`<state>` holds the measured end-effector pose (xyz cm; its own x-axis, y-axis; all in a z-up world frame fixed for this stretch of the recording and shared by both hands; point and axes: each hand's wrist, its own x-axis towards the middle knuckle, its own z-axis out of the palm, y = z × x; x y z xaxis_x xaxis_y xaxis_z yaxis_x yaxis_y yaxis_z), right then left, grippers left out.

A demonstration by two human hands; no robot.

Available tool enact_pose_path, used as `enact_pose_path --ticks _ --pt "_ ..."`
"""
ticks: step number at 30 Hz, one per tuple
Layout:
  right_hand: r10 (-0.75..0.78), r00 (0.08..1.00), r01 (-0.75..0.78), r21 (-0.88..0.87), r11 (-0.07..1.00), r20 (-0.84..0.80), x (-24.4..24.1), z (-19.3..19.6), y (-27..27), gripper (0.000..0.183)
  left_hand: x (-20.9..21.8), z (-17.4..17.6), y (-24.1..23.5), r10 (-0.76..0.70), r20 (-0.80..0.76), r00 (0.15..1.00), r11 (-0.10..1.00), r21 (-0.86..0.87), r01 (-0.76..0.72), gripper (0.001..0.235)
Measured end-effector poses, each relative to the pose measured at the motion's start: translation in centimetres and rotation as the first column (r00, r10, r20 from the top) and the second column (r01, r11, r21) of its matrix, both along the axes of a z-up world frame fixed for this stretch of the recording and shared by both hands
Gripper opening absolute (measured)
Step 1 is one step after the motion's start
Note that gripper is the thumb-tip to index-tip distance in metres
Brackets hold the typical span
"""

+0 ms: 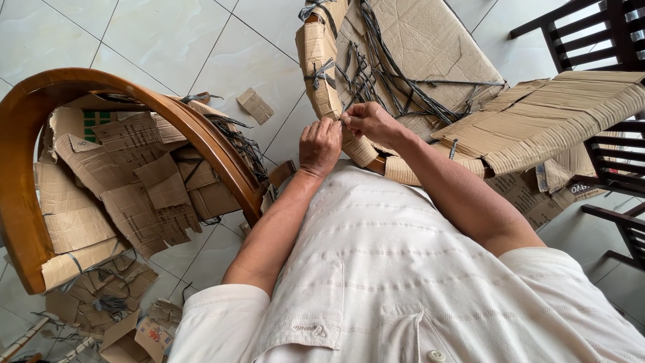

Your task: Wrapping a wooden chair with cardboard and securing it with plastic straps for shipping

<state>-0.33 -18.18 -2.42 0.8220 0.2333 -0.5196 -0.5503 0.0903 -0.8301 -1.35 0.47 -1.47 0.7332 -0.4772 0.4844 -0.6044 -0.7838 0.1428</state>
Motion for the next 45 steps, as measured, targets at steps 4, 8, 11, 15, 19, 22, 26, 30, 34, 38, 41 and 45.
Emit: enact_pose_path --ticks 4,8,11,15,19,22,26,30,34,38,41,45 --pt "0.01 1.0 -0.01 -0.009 1.0 0.002 0.1 0.6 -0.1 0.014 0.2 0.9 -0.2 0.009 -0.005 1.0 1.0 0.005 -0.009 0.011" --pt "0.014 1.0 -0.013 -0.02 1.0 0.025 0.0 0.4 0.0 0.014 0.4 1.1 -0.2 0.017 -0.1 0.995 0.998 -0.053 -0.023 0.008" --pt "0.018 0.998 -0.016 -0.035 0.999 0.056 -0.1 0.4 0.1 0.014 0.6 0.3 0.0 0.01 -0.15 0.989 0.997 -0.079 -0.022 0.013" --pt "0.005 0.997 0.0 -0.063 0.998 0.083 -0.3 -0.3 0.4 0.013 0.9 0.4 0.0 0.014 -0.195 0.981 0.995 -0.09 -0.032 0.014" --pt "-0.012 0.995 0.019 -0.066 0.998 0.103 -0.6 -2.2 0.5 0.013 1.0 0.0 0.0 0.02 -0.209 0.978 0.995 -0.087 -0.039 0.016" --pt "-0.004 0.992 0.016 -0.096 0.995 0.123 -0.6 -2.1 0.6 0.016 1.1 0.1 0.1 0.018 -0.218 0.976 0.996 -0.086 -0.038 0.015" --pt "-0.004 0.989 0.023 -0.127 0.992 0.147 -0.7 -2.1 0.8 0.016 1.1 0.0 0.2 0.015 -0.243 0.97 0.994 -0.102 -0.041 0.016" --pt "-0.008 0.989 0.03 -0.141 0.99 0.15 -0.8 -2.5 0.8 0.018 1.2 -0.1 0.3 0.021 -0.281 0.959 0.991 -0.119 -0.057 0.014" --pt "-0.005 0.979 0.056 -0.243 0.968 0.206 -0.6 0.9 1.3 0.015 1.2 -0.4 0.3 0.027 -0.281 0.959 0.99 -0.124 -0.064 0.015" --pt "0.021 0.97 0.057 -0.309 0.949 0.243 -0.5 1.2 1.4 0.013 1.2 -0.4 0.5 0.027 -0.327 0.944 0.988 -0.135 -0.076 0.014" --pt "0.018 0.965 0.072 -0.333 0.94 0.261 -0.7 0.9 1.5 0.013 1.3 -0.5 0.6 0.022 -0.341 0.94 0.987 -0.139 -0.074 0.014" --pt "0.023 0.954 0.101 -0.393 0.914 0.299 -1.1 1.5 1.9 0.013 1.3 -0.8 0.6 0.02 -0.351 0.936 0.989 -0.132 -0.071 0.015"
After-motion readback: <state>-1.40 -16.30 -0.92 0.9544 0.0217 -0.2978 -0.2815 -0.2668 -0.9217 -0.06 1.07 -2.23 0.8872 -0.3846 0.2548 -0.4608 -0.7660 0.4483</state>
